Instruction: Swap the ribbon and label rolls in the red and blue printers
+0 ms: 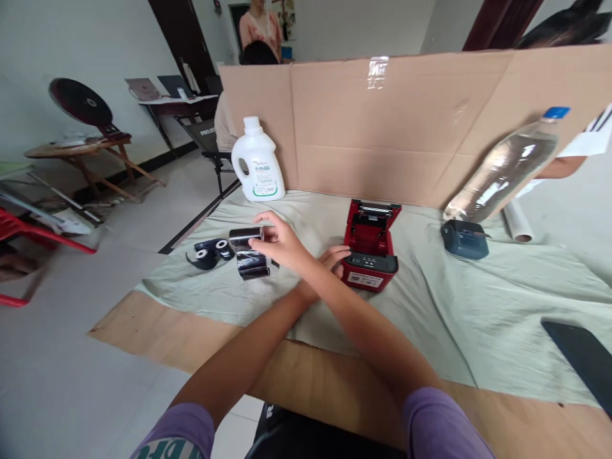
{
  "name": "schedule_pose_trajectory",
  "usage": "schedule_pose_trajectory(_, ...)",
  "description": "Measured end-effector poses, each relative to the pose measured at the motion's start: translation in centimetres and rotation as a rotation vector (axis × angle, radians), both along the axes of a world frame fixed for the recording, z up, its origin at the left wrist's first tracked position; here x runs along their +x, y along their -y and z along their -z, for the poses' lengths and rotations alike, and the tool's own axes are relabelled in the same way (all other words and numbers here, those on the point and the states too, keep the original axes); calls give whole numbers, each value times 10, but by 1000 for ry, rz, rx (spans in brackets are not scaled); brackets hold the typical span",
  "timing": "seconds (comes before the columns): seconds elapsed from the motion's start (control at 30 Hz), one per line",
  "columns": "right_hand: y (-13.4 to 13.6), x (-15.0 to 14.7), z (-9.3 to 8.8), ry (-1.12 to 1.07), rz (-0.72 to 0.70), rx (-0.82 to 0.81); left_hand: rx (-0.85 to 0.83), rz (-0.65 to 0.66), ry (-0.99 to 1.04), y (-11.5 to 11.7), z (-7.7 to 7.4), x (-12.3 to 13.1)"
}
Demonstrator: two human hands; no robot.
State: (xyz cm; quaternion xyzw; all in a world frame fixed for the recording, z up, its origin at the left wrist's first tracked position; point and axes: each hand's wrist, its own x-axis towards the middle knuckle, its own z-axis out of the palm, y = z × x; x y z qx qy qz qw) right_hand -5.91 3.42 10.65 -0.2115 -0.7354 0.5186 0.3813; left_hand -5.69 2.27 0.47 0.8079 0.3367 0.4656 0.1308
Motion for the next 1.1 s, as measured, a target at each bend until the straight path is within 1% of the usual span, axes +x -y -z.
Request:
schedule_pose_trajectory(0.07,3,41,-18,1,38,-66,4,-26,-29,1,3,-1)
schedule_pose_trajectory(0.13,3,86,-34,5,110,-68,19,-133,-49,4,6,-2)
schedule_pose_trajectory(0.2,-3,130,-43,4,206,-44,94,-260,-38,6,10,-3)
schedule_pose_trajectory(0.23,-8,150,-45,22,265,-32,136,-295,-38,7,12,-2)
schedule_pose_trajectory(0.3,-21,186,-46,135,399,-9,212,-304,-49,7,13,-1)
schedule_pose_trajectory(0.37,-34,213,-45,314,515,27,270,-296,-69,7,11,2)
schedule_pose_trajectory(0.4,-38,221,-43,401,543,47,303,-298,-83,8,10,4)
schedule_pose_trajectory(0.5,-42,231,-37,613,525,74,404,-297,-140,11,4,10)
schedule_pose_trajectory(0.6,-40,223,-27,783,563,124,451,-258,-219,16,-3,15)
schedule_pose_trajectory(0.7,-40,212,-16,920,641,155,407,-228,-271,18,-8,17)
schedule_pose_trajectory(0.83,-41,207,-10,1083,620,120,335,-189,-241,19,-11,18)
schedule_pose_trajectory(0.9,-41,206,-8,1117,615,148,321,-185,-231,20,-11,19)
schedule_pose_trajectory(0.97,-42,203,-4,1101,647,171,314,-210,-240,21,-11,20)
schedule_pose_trajectory(1.03,-44,200,3,1021,694,152,312,-249,-247,22,-11,22)
schedule_pose_trajectory(1.1,-48,201,8,882,728,93,306,-275,-228,23,-12,24)
